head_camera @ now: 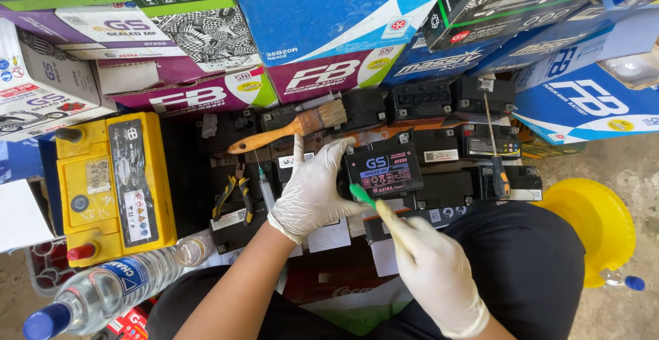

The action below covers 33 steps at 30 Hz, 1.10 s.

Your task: Cleaning the top surface and terminals of a vehicle battery using a small brush

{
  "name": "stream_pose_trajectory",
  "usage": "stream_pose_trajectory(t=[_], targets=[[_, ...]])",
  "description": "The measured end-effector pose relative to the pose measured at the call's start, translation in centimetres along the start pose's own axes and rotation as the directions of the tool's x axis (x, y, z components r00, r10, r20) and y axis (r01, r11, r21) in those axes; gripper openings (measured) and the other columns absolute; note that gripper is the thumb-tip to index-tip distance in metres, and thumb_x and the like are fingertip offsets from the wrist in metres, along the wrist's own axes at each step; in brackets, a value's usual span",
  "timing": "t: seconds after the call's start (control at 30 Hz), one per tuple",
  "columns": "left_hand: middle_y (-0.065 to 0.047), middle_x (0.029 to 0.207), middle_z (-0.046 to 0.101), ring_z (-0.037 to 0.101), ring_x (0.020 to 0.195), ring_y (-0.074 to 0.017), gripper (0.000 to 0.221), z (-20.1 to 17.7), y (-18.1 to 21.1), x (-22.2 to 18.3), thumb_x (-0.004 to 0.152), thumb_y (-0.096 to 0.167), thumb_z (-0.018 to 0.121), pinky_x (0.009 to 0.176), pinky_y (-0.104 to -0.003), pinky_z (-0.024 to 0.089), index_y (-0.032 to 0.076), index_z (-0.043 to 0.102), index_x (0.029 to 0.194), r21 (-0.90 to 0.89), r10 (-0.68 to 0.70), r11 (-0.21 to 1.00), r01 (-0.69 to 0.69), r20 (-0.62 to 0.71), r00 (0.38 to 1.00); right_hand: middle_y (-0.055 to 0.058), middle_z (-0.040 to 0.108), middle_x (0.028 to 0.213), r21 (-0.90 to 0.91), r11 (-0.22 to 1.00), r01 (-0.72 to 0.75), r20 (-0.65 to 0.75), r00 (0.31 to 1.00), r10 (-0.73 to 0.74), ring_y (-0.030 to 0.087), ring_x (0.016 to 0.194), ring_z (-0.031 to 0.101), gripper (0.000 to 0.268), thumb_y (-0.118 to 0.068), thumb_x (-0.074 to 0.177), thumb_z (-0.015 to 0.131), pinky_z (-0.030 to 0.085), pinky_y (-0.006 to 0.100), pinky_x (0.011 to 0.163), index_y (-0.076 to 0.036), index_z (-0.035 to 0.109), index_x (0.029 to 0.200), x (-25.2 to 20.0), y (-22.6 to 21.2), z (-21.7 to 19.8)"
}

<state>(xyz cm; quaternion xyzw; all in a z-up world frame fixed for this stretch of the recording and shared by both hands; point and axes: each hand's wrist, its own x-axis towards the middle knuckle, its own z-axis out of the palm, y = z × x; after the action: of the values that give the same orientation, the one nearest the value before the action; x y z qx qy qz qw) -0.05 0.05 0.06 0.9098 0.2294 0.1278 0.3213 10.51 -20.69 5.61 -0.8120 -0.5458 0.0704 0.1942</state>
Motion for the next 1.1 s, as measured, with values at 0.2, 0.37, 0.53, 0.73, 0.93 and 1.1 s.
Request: stream_pose_trajectory(t=[0.2,0.37,0.53,0.73,0.93,1.1], targets=[[-0.011,0.124,0.068,0.065,0.119,-0.0259,0.113,0.3,-0.2,0.0,0.059,0.065,0.090,0.120,-0.072,0.000,0.003,0.047,0.143,0.023,0.010,1.000,-0.009,-0.023,1.000,0.000,0.052,0.072,0.031,0.999,-0.015,-0.069,0.997,0.017,0.026,0.047,0.050,0.051,-0.008,0.097,0.063,0.042,0.041,0.047,-0.027,0.061,0.145,3.2,-0.2,0.7],[-0.012,0.130,0.067,0.063,0.124,-0.0269,0.115,0.0,-0.1,0.1,0.057,0.066,0.090,0.118,-0.074,-0.003,0.005,0.047,0.143,0.017,0.010,1.000,-0.010,-0.002,1.000,0.000,0.056,0.075,0.055,0.998,-0.044,0.020,0.999,0.043,0.027,0.050,0.055,0.057,-0.005,0.092,0.060,0.045,0.041,0.048,-0.028,0.060,0.144,-1.0,0.5,0.8],[-0.012,0.129,0.066,0.062,0.124,-0.0270,0.116,0.1,0.0,0.0,0.057,0.074,0.086,0.119,-0.073,-0.001,0.004,0.049,0.142,0.035,0.011,0.999,-0.010,-0.017,1.000,-0.001,0.051,0.071,0.031,0.999,-0.032,-0.006,0.999,0.033,0.025,0.047,0.049,0.054,-0.005,0.093,0.061,0.045,0.038,0.046,-0.026,0.062,0.142,-0.1,0.3,0.2],[-0.012,0.134,0.065,0.062,0.127,-0.0258,0.114,0.3,-0.2,0.0,0.057,0.064,0.091,0.119,-0.073,-0.003,0.004,0.046,0.144,0.042,0.019,0.999,-0.018,-0.023,1.000,0.001,0.042,0.067,-0.029,0.999,-0.046,-0.067,0.997,0.044,0.027,0.044,0.044,0.051,-0.012,0.098,0.063,0.039,0.044,0.042,-0.031,0.061,0.145,4.4,-0.6,0.8],[-0.010,0.129,0.067,0.064,0.122,-0.0268,0.116,0.4,-0.4,0.0,0.056,0.065,0.091,0.118,-0.075,0.000,0.005,0.046,0.144,0.044,0.008,0.999,-0.008,-0.012,1.000,0.000,0.042,0.066,-0.038,0.998,-0.051,-0.002,0.999,0.051,0.025,0.041,0.040,0.053,-0.015,0.098,0.062,0.038,0.042,0.039,-0.032,0.057,0.148,2.7,-0.6,0.8],[-0.011,0.130,0.067,0.064,0.123,-0.0269,0.114,0.1,0.0,-0.1,0.056,0.064,0.091,0.118,-0.074,-0.003,0.005,0.047,0.143,0.013,0.019,1.000,-0.019,-0.024,1.000,-0.002,0.048,0.068,0.016,0.998,-0.060,0.026,0.998,0.060,0.023,0.042,0.046,0.053,-0.011,0.094,0.062,0.040,0.039,0.040,-0.030,0.061,0.144,0.0,-0.2,0.0]])
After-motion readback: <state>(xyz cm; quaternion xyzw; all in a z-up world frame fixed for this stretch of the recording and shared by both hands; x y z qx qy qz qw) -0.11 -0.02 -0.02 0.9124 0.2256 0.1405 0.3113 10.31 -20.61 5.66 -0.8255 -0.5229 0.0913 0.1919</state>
